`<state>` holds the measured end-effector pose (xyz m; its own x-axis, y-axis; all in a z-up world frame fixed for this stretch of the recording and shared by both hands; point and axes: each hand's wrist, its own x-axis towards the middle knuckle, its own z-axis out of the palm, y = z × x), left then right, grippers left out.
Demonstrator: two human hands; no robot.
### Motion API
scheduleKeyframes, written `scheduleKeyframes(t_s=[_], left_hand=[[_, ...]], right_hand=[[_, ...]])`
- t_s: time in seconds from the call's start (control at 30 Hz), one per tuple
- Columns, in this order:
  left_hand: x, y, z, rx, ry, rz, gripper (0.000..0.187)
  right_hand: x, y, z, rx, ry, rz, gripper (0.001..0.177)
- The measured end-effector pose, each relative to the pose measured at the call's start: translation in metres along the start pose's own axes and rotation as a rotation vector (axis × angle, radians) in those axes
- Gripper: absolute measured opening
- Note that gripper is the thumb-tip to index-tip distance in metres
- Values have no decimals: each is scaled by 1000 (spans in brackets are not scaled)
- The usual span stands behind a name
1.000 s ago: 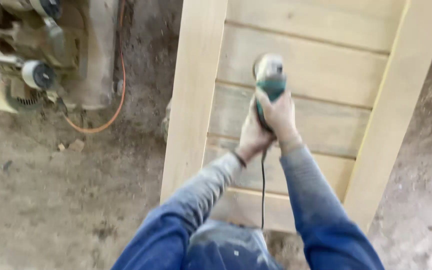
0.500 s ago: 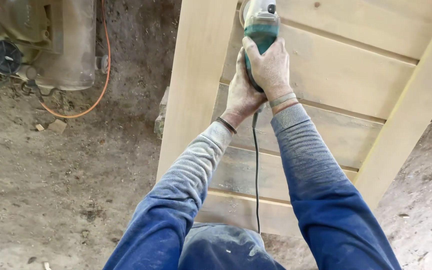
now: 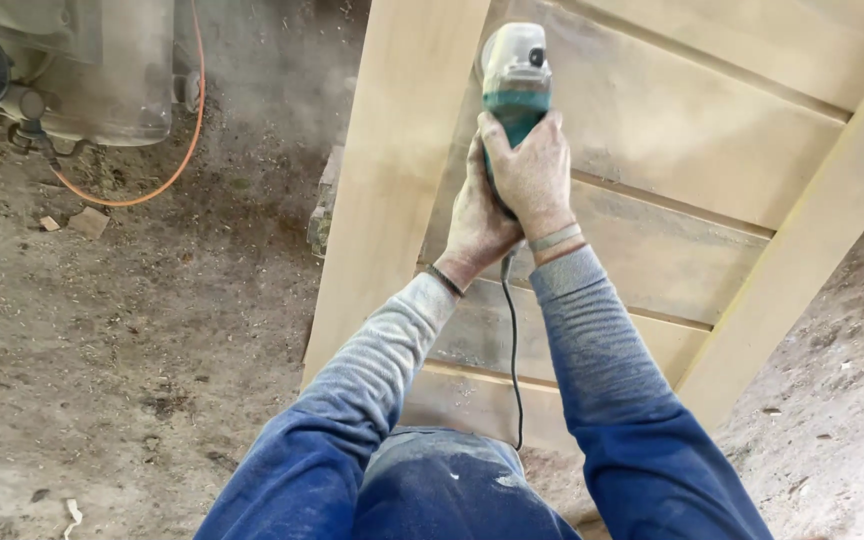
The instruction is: Sanding a wooden door using a handheld angle grinder with a sanding disc.
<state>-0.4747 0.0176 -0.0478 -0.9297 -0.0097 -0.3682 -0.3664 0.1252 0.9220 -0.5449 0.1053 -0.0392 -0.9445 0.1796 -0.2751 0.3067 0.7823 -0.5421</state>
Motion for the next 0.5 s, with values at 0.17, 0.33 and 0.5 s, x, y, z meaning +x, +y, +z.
scheduleKeyframes(t_s=[0.17, 0.33, 0.5], left_hand=[[-46, -15, -1, 1, 5, -7, 118], [-79, -19, 4, -22, 3, -78, 118], [-97, -24, 31, -22, 9, -79, 122]], right_hand=[[-48, 1, 2, 2, -28, 27, 70], [-80, 1, -3, 36, -105, 108, 71], [-91, 16, -21, 4, -136, 66, 71]])
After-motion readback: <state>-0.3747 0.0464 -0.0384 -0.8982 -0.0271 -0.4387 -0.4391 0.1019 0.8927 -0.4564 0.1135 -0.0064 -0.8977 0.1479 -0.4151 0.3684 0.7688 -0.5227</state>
